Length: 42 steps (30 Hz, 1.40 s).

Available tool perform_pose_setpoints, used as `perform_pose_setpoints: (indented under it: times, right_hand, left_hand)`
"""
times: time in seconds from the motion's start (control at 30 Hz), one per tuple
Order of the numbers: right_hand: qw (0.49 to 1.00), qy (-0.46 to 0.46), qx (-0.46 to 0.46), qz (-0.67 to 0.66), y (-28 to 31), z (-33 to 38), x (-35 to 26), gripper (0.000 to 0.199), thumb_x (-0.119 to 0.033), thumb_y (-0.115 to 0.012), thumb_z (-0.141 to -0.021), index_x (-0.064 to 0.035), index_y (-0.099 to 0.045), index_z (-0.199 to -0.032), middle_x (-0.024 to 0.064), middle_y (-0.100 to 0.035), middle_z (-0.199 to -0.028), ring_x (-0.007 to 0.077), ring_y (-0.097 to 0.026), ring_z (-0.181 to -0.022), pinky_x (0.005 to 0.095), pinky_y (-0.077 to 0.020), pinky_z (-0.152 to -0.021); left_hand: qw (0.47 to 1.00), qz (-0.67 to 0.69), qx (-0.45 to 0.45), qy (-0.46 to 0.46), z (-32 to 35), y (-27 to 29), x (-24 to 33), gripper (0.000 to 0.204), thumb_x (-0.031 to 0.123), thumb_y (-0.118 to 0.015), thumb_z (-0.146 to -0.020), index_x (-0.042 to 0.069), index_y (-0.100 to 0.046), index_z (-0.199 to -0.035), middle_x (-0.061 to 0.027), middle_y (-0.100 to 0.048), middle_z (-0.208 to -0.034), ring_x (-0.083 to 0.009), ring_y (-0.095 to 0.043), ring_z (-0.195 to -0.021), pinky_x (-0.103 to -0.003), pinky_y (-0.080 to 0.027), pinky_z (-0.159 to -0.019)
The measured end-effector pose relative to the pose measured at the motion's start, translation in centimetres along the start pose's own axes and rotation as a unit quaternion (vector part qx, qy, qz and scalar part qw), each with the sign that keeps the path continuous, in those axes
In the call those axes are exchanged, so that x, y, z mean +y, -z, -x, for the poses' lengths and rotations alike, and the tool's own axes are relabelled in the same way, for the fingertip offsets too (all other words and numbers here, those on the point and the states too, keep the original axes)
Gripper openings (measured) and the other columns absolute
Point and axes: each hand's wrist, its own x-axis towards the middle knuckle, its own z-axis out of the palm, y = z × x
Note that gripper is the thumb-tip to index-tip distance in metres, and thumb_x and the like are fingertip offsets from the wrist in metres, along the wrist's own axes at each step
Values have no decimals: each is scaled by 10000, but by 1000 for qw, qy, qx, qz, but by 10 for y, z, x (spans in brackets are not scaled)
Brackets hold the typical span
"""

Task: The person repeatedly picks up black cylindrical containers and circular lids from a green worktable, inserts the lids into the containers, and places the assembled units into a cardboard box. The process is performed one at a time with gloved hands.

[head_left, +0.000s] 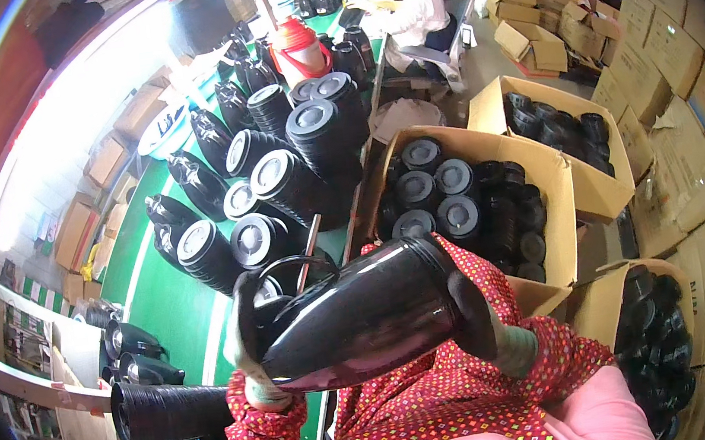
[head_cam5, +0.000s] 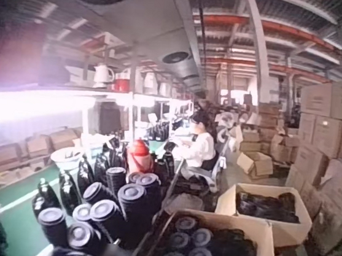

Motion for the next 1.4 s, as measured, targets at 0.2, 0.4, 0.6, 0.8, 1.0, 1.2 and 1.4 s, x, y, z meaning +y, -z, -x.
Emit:
perform_pose_setpoints:
  times: [0.2, 0.4, 0.6, 0.8, 1.0, 1.2, 1.4]
  right_hand:
    - [995, -89, -44, 22, 8, -9, -12, 816, -510, -454, -1131, -53, -120, -1719, 127, -266, -1736, 252, -223, -1610, 415, -137, -1317]
    - [974, -115, -54, 187, -8, -27, -45, 878, -463, -639, -1066, -8, -215, -1687, 137, -365, -1674, 262, -322, -1559, 397, -227, -1287]
    - [994, -48, -34, 97, 22, -16, -54, 840, -247, -773, -1000, -18, -310, -1662, 115, -465, -1614, 203, -427, -1490, 385, -337, -1245]
    - [980, 44, -70, 181, 17, 0, -21, 884, -416, -746, -996, -3, -326, -1655, 198, -347, -1684, 314, -347, -1556, 447, -260, -1278]
    - [891, 157, -94, 415, 6, -4, -11, 992, -564, -807, -884, -38, -415, -1629, 286, -376, -1614, 472, -362, -1494, 555, -270, -1239]
    - [890, 172, -139, 399, 8, -3, -7, 1046, -624, -840, -817, -60, -453, -1608, 312, -372, -1605, 501, -370, -1475, 594, -288, -1214]
    - [814, 263, -243, 458, 6, -14, -26, 1141, -619, -906, -716, -96, -439, -1617, 358, -320, -1619, 569, -353, -1471, 636, -299, -1201]
  left_hand:
    - [993, -106, -12, -58, -1, 10, 4, 705, 116, -693, -1024, 39, -361, -1641, -263, -641, -1396, -370, -740, -1125, -447, -639, -930]
    - [996, 32, 68, -57, 34, 3, -41, 690, 0, -691, -993, 5, -386, -1613, -298, -639, -1376, -372, -766, -1039, -450, -655, -890]
    - [976, 165, -2, 139, 45, 13, -49, 674, 54, -711, -989, -9, -412, -1590, -269, -657, -1370, -342, -746, -1087, -436, -631, -942]
    - [941, 225, -32, 252, 82, 2, -61, 665, 108, -730, -984, -22, -439, -1568, -239, -676, -1364, -313, -727, -1135, -422, -607, -993]
    - [942, 200, 35, 267, 91, -1, -59, 664, 162, -749, -979, -36, -465, -1546, -210, -694, -1358, -283, -708, -1182, -407, -582, -1045]
    - [967, 111, -27, 228, 90, -3, -60, 692, 236, -784, -959, -47, -494, -1520, -202, -685, -1388, -271, -695, -1212, -403, -564, -1071]
    - [925, 238, -104, 276, 94, -24, -59, 677, 187, -781, -951, -48, -500, -1521, -219, -710, -1311, -289, -725, -1137, -415, -590, -1000]
